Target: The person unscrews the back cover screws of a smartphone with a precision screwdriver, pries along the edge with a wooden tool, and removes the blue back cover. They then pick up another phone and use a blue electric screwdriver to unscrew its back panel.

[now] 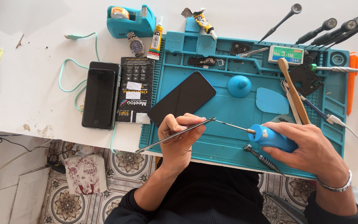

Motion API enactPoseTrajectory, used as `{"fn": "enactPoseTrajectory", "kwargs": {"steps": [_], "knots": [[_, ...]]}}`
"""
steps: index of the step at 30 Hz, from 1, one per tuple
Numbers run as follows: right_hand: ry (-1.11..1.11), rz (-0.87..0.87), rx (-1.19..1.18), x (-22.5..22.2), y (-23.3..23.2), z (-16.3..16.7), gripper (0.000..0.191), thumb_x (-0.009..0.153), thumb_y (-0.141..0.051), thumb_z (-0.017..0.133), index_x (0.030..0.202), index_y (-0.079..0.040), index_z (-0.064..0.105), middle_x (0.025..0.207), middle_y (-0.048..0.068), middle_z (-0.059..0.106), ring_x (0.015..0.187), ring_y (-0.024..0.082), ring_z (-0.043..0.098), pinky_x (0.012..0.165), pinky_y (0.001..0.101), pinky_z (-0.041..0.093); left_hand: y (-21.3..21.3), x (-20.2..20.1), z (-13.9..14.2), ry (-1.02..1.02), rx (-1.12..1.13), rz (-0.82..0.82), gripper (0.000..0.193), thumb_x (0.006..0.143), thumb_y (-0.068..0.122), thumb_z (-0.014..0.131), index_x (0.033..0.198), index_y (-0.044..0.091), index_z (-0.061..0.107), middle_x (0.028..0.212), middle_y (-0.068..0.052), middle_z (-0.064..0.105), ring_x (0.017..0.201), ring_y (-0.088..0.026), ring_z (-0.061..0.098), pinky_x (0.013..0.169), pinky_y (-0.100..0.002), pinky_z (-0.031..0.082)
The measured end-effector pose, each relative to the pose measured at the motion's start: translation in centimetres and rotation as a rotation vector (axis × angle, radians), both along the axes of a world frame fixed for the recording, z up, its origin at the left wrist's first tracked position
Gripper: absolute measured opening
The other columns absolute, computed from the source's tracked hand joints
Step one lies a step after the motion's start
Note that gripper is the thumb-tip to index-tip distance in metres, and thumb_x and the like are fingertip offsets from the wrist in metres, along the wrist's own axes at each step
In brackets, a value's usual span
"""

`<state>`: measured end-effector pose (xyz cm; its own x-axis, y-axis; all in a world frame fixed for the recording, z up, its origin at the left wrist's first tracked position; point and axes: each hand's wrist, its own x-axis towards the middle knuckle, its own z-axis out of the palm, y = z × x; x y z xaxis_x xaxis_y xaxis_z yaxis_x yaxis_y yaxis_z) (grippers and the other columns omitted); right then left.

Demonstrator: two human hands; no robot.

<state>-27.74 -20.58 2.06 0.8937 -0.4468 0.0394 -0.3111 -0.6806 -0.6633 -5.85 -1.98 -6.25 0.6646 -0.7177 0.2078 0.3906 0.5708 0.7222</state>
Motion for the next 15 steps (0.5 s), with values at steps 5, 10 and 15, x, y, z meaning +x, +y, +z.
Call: {"fn": "enactPoseTrajectory", "kwargs": {"steps": [5,10,15], "knots": [[0.015,-0.002,0.007,-0.08,-0.02,-0.06,0.049,0.067,-0.024,0.084,0.113,-0.012,0.073,0.09,0.007,0.079,0.069,0.024,0.077,0.06,0.0323,0.059,0.23,-0.07,0.11,-0.004,0.143,-0.032,0.033,0.09,-0.012,0.076,0.095,0.009,0.05,0.109,-0.017,0.075,0.1,-0.019,0.072,0.086,-0.034,0.058],[0.007,-0.004,0.002,0.0,-0.04,-0.15,0.049,0.066,-0.024,0.084,0.112,-0.011,0.073,0.088,0.008,0.079,0.066,0.021,0.077,0.058,0.0311,0.059,0.68,-0.2,0.41,0.067,0.174,-0.081,0.025,0.092,-0.009,0.071,0.115,-0.003,0.065,0.108,-0.015,0.074,0.103,-0.023,0.074,0.097,-0.042,0.063],[0.018,0.003,0.034,0.02,-0.03,0.11,0.048,0.063,-0.025,0.087,0.108,-0.012,0.075,0.079,0.006,0.079,0.058,0.019,0.075,0.05,0.0298,0.057,0.9,0.17,0.37,0.199,0.178,-0.106,0.027,0.088,-0.002,0.068,0.115,-0.001,0.067,0.106,-0.014,0.076,0.097,-0.019,0.073,0.087,-0.038,0.061]]}}
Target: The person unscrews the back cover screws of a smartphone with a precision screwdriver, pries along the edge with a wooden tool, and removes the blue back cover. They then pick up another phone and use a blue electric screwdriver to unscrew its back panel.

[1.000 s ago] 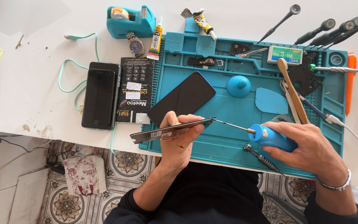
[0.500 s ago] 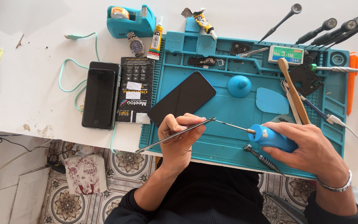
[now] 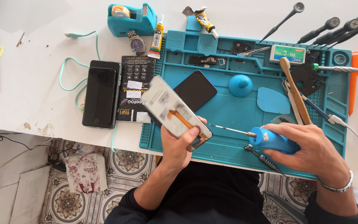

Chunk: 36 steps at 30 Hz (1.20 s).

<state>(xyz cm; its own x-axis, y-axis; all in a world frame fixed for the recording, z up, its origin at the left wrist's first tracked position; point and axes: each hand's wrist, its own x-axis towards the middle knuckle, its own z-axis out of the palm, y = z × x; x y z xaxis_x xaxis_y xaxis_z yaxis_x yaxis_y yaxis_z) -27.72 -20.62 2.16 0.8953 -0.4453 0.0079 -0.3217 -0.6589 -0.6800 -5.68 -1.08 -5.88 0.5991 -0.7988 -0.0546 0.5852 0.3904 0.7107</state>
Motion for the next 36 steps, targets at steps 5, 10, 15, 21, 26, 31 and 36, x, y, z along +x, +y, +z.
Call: {"fn": "enactPoseTrajectory", "kwargs": {"steps": [5,10,15,21,26,31,36], "knots": [[-0.048,0.046,0.002,0.1,0.0,0.1,0.05,0.061,-0.021,0.085,0.108,-0.012,0.075,0.078,0.005,0.078,0.059,0.018,0.075,0.05,0.0287,0.056,-0.1,0.1,-0.4,0.016,0.02,0.024,0.022,0.095,0.0,0.073,0.115,-0.004,0.065,0.101,-0.015,0.075,0.09,-0.023,0.073,0.076,-0.041,0.059],[-0.009,0.024,-0.012,0.1,0.0,0.1,0.052,0.062,-0.022,0.086,0.111,-0.011,0.074,0.077,0.006,0.078,0.056,0.019,0.074,0.048,0.03,0.055,-0.4,-0.4,-0.4,0.018,0.01,0.087,0.03,0.092,-0.007,0.076,0.119,0.0,0.064,0.1,-0.014,0.076,0.093,-0.023,0.074,0.085,-0.043,0.062],[-0.064,0.048,-0.049,-0.1,0.0,-0.2,0.052,0.065,-0.025,0.085,0.114,-0.011,0.073,0.085,0.007,0.079,0.063,0.02,0.076,0.055,0.0289,0.058,-0.4,-0.7,-0.6,-0.077,-0.065,0.108,0.037,0.09,-0.012,0.074,0.123,0.004,0.067,0.105,-0.016,0.077,0.103,-0.026,0.075,0.091,-0.042,0.061],[-0.006,0.057,-0.076,-0.1,-0.1,-0.4,0.052,0.064,-0.028,0.086,0.112,-0.011,0.073,0.083,0.006,0.08,0.062,0.021,0.077,0.054,0.0302,0.059,-0.2,-0.7,-1.1,-0.136,-0.114,0.086,0.033,0.095,-0.014,0.072,0.122,0.005,0.069,0.113,-0.016,0.076,0.108,-0.028,0.075,0.099,-0.045,0.061],[-0.01,0.062,-0.084,-0.1,-0.1,-0.4,0.053,0.065,-0.028,0.085,0.112,-0.01,0.073,0.083,0.006,0.079,0.063,0.021,0.077,0.054,0.0302,0.058,-0.1,-0.8,-1.0,-0.127,-0.094,0.109,0.031,0.094,-0.012,0.072,0.12,0.004,0.067,0.112,-0.015,0.075,0.105,-0.026,0.075,0.096,-0.043,0.061],[0.01,0.049,-0.079,0.0,-0.1,-0.4,0.052,0.064,-0.028,0.086,0.111,-0.01,0.073,0.082,0.006,0.08,0.061,0.021,0.077,0.053,0.0308,0.058,-0.1,-0.8,-0.8,-0.141,-0.077,0.114,0.027,0.094,-0.012,0.072,0.117,0.001,0.068,0.11,-0.015,0.075,0.102,-0.024,0.074,0.094,-0.041,0.061],[-0.007,0.053,-0.076,0.2,0.0,-0.1,0.053,0.064,-0.027,0.086,0.112,-0.009,0.073,0.084,0.007,0.079,0.061,0.022,0.077,0.053,0.0301,0.059,-0.1,-0.6,-0.6,-0.162,-0.063,0.106,0.021,0.094,-0.012,0.072,0.111,-0.001,0.071,0.107,-0.013,0.074,0.101,-0.023,0.074,0.094,-0.04,0.061]]}}
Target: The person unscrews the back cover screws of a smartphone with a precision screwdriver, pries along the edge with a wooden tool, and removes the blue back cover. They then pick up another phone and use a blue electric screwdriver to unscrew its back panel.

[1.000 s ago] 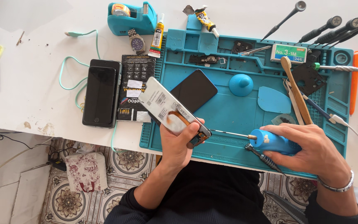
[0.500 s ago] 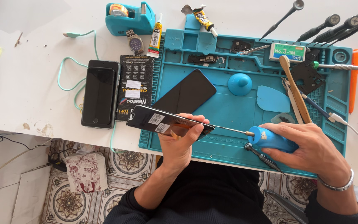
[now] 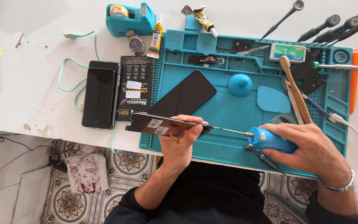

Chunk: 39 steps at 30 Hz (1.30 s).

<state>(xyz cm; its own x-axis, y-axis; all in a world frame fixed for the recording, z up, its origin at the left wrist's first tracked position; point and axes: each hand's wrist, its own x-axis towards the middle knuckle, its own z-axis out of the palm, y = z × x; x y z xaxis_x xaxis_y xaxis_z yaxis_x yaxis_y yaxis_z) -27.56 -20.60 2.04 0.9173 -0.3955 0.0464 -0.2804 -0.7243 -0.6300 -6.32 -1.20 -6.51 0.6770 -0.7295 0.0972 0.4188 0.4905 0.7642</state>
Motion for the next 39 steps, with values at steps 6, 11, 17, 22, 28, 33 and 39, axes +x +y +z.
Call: {"fn": "enactPoseTrajectory", "kwargs": {"steps": [6,11,17,22,28,33,39], "knots": [[0.067,-0.036,0.017,0.03,0.15,0.18,0.055,0.063,-0.029,0.089,0.113,-0.012,0.075,0.082,0.007,0.079,0.058,0.023,0.076,0.051,0.0316,0.058,-0.1,-0.01,-0.01,-0.006,-0.009,0.008,0.02,0.093,-0.012,0.074,0.109,-0.001,0.071,0.108,-0.013,0.074,0.101,-0.024,0.075,0.094,-0.041,0.061],[-0.018,0.005,0.004,-0.16,-0.02,-0.14,0.053,0.065,-0.029,0.085,0.113,-0.01,0.072,0.084,0.006,0.079,0.062,0.021,0.077,0.053,0.0298,0.059,-0.07,-0.06,-0.25,0.002,-0.02,0.012,0.022,0.093,-0.011,0.074,0.111,0.001,0.07,0.108,-0.013,0.074,0.101,-0.025,0.075,0.094,-0.041,0.061],[0.019,-0.004,-0.006,-0.26,-0.16,-0.41,0.052,0.063,-0.028,0.086,0.11,-0.011,0.073,0.082,0.006,0.079,0.06,0.021,0.077,0.052,0.0299,0.059,-0.03,-0.12,-0.35,-0.007,-0.029,0.009,0.022,0.093,-0.012,0.074,0.111,0.0,0.07,0.109,-0.013,0.074,0.102,-0.025,0.074,0.094,-0.041,0.061],[0.034,-0.031,0.021,-0.04,0.07,0.01,0.051,0.062,-0.025,0.086,0.109,-0.01,0.074,0.082,0.006,0.079,0.058,0.021,0.076,0.051,0.0303,0.058,-0.11,-0.1,-0.18,0.003,-0.023,0.011,0.022,0.092,-0.012,0.074,0.11,0.001,0.07,0.107,-0.013,0.074,0.101,-0.025,0.074,0.093,-0.04,0.061],[0.008,-0.016,0.031,-0.01,0.16,0.32,0.05,0.064,-0.024,0.085,0.111,-0.01,0.074,0.083,0.006,0.079,0.059,0.022,0.075,0.052,0.0304,0.057,-0.11,-0.1,-0.14,-0.02,-0.031,0.01,0.02,0.093,-0.012,0.074,0.109,0.0,0.071,0.107,-0.012,0.074,0.102,-0.025,0.074,0.094,-0.04,0.061],[0.031,-0.021,0.002,-0.2,-0.02,-0.23,0.052,0.062,-0.027,0.087,0.11,-0.009,0.074,0.083,0.007,0.079,0.059,0.021,0.076,0.051,0.0303,0.058,-0.07,-0.07,-0.28,-0.026,-0.025,0.006,0.02,0.093,-0.012,0.074,0.109,0.0,0.071,0.107,-0.013,0.074,0.102,-0.025,0.074,0.094,-0.04,0.061],[0.023,-0.019,-0.009,-0.14,0.02,-0.19,0.052,0.061,-0.026,0.087,0.109,-0.009,0.074,0.084,0.008,0.079,0.06,0.022,0.077,0.052,0.0305,0.059,0.03,-0.16,-0.73,-0.014,-0.036,0.007,0.026,0.093,-0.013,0.073,0.114,0.001,0.069,0.108,-0.015,0.074,0.103,-0.026,0.074,0.095,-0.042,0.061]]}}
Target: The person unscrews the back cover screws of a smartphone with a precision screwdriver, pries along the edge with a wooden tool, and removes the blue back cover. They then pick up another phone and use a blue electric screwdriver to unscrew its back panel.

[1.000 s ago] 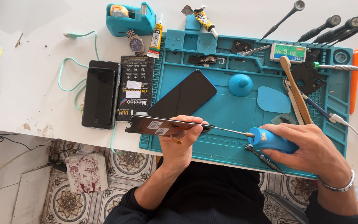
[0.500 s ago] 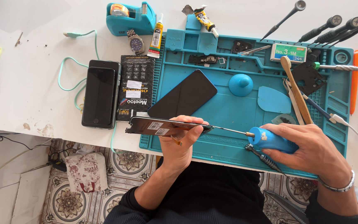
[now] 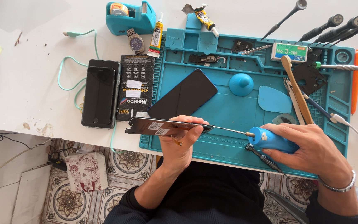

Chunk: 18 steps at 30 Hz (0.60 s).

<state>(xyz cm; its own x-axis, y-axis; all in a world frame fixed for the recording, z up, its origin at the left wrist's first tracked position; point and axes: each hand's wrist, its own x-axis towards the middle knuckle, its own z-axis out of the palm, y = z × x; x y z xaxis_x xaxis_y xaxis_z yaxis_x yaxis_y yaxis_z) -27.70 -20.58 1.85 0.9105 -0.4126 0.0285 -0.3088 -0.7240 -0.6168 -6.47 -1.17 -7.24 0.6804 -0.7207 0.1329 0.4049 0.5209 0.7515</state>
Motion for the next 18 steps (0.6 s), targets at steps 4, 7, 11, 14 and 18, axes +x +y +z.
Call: {"fn": "enactPoseTrajectory", "kwargs": {"steps": [4,7,11,14,18], "knots": [[0.04,-0.022,0.059,0.06,0.13,0.42,0.053,0.064,-0.028,0.088,0.113,-0.012,0.075,0.079,0.007,0.079,0.057,0.023,0.075,0.051,0.0319,0.058,-0.02,0.0,-0.34,0.018,-0.035,-0.008,0.031,0.093,-0.015,0.072,0.117,0.004,0.068,0.11,-0.016,0.074,0.105,-0.028,0.074,0.097,-0.044,0.061],[-0.01,-0.004,0.012,0.1,0.15,0.39,0.052,0.062,-0.024,0.086,0.11,-0.009,0.074,0.082,0.007,0.078,0.059,0.022,0.075,0.052,0.0311,0.058,0.08,-0.06,-0.48,0.009,-0.031,-0.013,0.031,0.094,-0.016,0.072,0.118,0.004,0.069,0.111,-0.017,0.074,0.106,-0.029,0.074,0.097,-0.044,0.061],[-0.018,0.022,-0.009,0.05,-0.02,0.05,0.053,0.064,-0.029,0.087,0.112,-0.01,0.073,0.083,0.006,0.078,0.06,0.021,0.076,0.052,0.03,0.058,0.1,-0.08,-0.59,0.014,-0.053,-0.019,0.032,0.094,-0.016,0.072,0.118,0.005,0.069,0.113,-0.016,0.074,0.108,-0.029,0.073,0.098,-0.044,0.061],[0.005,0.02,0.001,-0.08,-0.12,-0.09,0.053,0.065,-0.03,0.087,0.113,-0.011,0.073,0.08,0.006,0.078,0.059,0.021,0.076,0.051,0.0305,0.058,0.09,-0.05,-0.59,0.007,-0.075,-0.027,0.033,0.094,-0.016,0.072,0.119,0.006,0.069,0.113,-0.016,0.074,0.108,-0.029,0.073,0.098,-0.044,0.061],[-0.003,0.025,-0.002,-0.14,-0.13,-0.11,0.051,0.064,-0.028,0.085,0.111,-0.01,0.073,0.081,0.006,0.079,0.06,0.021,0.076,0.052,0.0303,0.058,0.0,-0.04,-0.37,-0.007,-0.084,-0.03,0.034,0.094,-0.016,0.072,0.12,0.007,0.069,0.113,-0.017,0.074,0.109,-0.029,0.073,0.098,-0.044,0.06]]}}
